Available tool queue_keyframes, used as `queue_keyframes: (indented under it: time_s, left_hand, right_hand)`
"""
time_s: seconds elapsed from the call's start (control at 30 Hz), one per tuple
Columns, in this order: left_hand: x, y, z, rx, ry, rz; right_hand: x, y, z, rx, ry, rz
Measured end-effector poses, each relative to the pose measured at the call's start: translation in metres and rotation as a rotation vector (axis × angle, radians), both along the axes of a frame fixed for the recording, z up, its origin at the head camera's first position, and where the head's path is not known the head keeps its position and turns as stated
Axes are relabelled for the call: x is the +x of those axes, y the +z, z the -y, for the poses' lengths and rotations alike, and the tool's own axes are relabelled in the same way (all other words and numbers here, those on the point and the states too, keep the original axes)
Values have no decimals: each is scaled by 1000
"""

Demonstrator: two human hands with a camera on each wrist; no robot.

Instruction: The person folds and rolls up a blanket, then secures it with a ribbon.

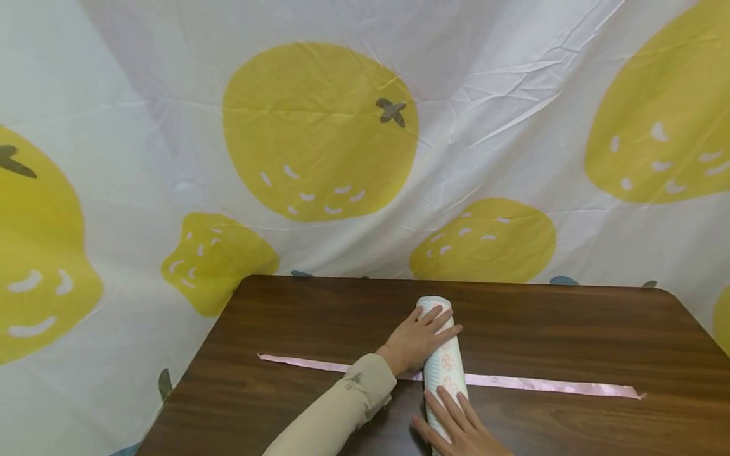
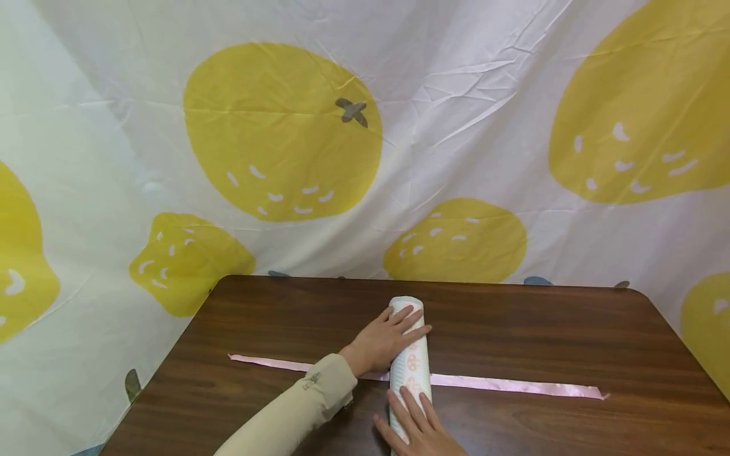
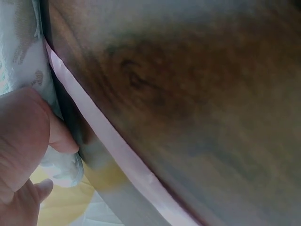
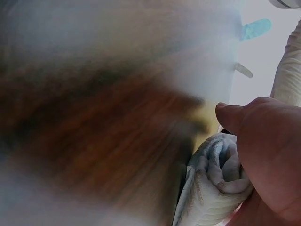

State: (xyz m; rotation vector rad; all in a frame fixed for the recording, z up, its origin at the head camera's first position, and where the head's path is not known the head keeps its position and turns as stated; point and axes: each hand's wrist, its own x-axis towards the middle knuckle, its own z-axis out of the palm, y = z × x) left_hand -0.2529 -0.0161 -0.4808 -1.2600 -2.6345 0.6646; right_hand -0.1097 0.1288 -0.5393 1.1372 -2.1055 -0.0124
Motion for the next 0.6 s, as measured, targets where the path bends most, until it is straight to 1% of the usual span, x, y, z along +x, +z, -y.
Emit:
queue_keyframes:
  time_s: [0.2,0.33,0.47,0.6]
  left_hand:
    - [0,0,2,10,-5,-26]
    - [-1,0,4,22,-11,-33]
    - [-1,2,5,32,-2,-30]
    - [-1,7,9,64,21,-11]
  right_hand:
    - [2,3,2,-6,-23,-31]
    - [2,4,1,6,-26,9]
    - [3,13,-1,1,-33,48]
    - [0,26,-4,-36,-14,54]
